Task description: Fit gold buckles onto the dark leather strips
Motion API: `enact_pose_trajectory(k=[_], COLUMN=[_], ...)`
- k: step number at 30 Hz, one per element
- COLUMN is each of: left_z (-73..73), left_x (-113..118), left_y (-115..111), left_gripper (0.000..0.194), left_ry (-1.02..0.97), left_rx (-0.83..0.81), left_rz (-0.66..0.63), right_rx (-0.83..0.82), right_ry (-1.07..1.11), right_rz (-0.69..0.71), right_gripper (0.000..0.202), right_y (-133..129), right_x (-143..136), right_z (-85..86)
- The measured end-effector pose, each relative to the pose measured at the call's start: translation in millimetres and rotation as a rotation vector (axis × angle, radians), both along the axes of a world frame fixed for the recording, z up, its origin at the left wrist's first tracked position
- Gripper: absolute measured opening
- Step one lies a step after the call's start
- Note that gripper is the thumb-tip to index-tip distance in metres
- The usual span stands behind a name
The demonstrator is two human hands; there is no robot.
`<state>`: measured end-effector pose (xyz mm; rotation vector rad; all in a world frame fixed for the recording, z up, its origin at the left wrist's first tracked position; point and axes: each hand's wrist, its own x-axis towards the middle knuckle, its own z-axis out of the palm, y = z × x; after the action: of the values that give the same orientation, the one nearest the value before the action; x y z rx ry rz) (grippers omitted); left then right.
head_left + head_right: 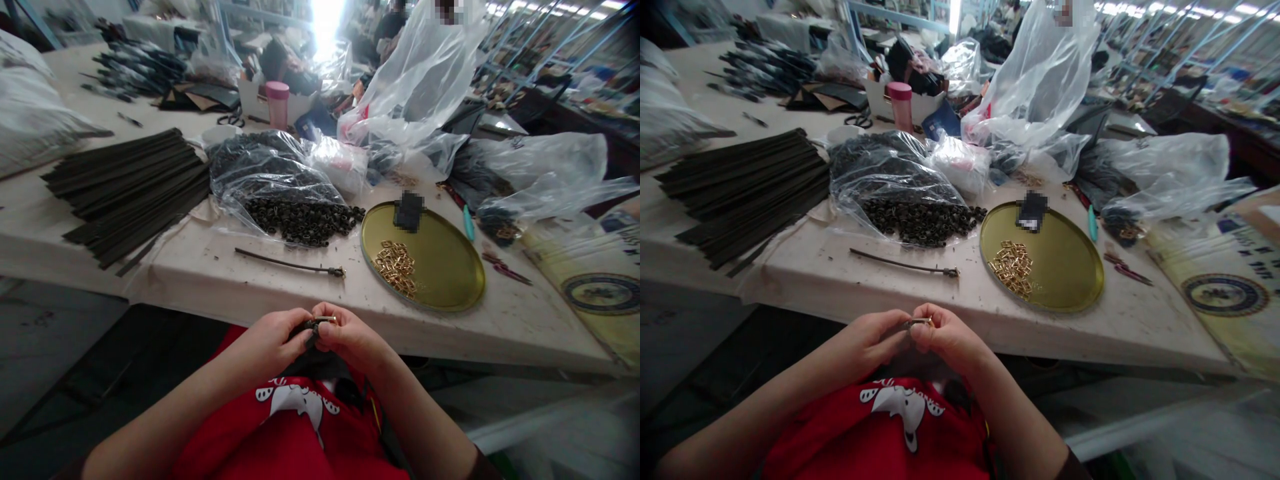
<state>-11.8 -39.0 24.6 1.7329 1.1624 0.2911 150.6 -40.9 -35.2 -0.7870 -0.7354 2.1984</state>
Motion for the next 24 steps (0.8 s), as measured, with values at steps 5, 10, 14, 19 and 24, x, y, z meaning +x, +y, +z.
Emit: enact_pose_trajectory(k=[5,10,14,19,24], left_z=[0.9,0.3,-6.9,-13.6,-11.5], left_x=[-4,-9,-8,-7,-7], left_y=[-7,-10,-9,-7,-7], left_gripper=[0.018,0.013,0.019,0.018,0.014], left_ry=[-0.057,-0.178,-0.205,-0.152,-0.185], left_rx=[-0.066,-0.211,-0.228,-0.217,-0.266], left_rz=[0.019,0.084,0.106,0.14,0.185], right_rx=[-0.054,0.024,0.214,0.402,0.55], right_ry=[0.066,0.016,-0.235,-0.515,-0.689], right_rz=[0.011,-0.083,-0.175,-0.202,-0.175], right_gripper=[0.033,0.028,0.025,0.017,0.01], right_y=[-6,-9,-13,-18,-17], right_x=[-7,-13,-12,-12,-11], right_z=[4.3,5.4,7.0,8.3,10.8])
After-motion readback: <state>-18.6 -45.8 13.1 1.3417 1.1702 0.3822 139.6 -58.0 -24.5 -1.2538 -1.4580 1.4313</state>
